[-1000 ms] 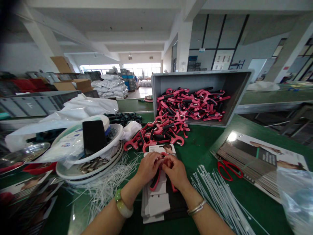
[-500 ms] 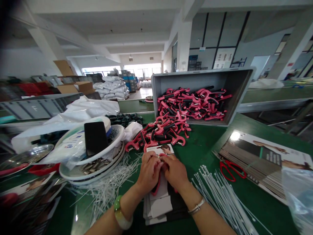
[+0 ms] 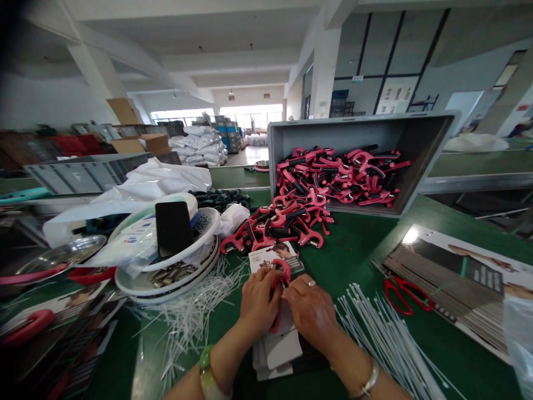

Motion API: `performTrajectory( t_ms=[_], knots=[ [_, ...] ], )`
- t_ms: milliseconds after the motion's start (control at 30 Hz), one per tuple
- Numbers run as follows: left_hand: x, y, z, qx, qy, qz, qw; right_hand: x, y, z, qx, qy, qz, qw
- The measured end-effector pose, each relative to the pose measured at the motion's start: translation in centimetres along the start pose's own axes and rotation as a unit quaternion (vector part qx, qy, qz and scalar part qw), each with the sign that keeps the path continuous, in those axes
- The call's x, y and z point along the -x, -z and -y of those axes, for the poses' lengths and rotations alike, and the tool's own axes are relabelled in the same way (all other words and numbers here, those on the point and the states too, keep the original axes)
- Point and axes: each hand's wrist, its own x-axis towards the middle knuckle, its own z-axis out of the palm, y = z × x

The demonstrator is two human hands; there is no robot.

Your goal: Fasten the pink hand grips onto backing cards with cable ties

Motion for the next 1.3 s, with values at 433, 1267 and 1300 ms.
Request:
performTrajectory(
  t_ms=[433,1267,1300],
  knots=[
    [-1.8,1.1,-0.6,-0.038,0.034,0.047,0.998,0.0,-1.0,-0.7,-0.038,-0.046,-0.013,0.998],
    [-2.3,1.6,-1.7,-0.117,-0.029,0.100,0.988,0.7,-0.6,-0.3,-0.071,-0.069,-0.057,0.994],
    [-2.3,1.7,-1.9,-0.123,-0.022,0.101,0.987,0.6,-0.4,-0.2,-0.065,-0.060,-0.056,0.995]
  ],
)
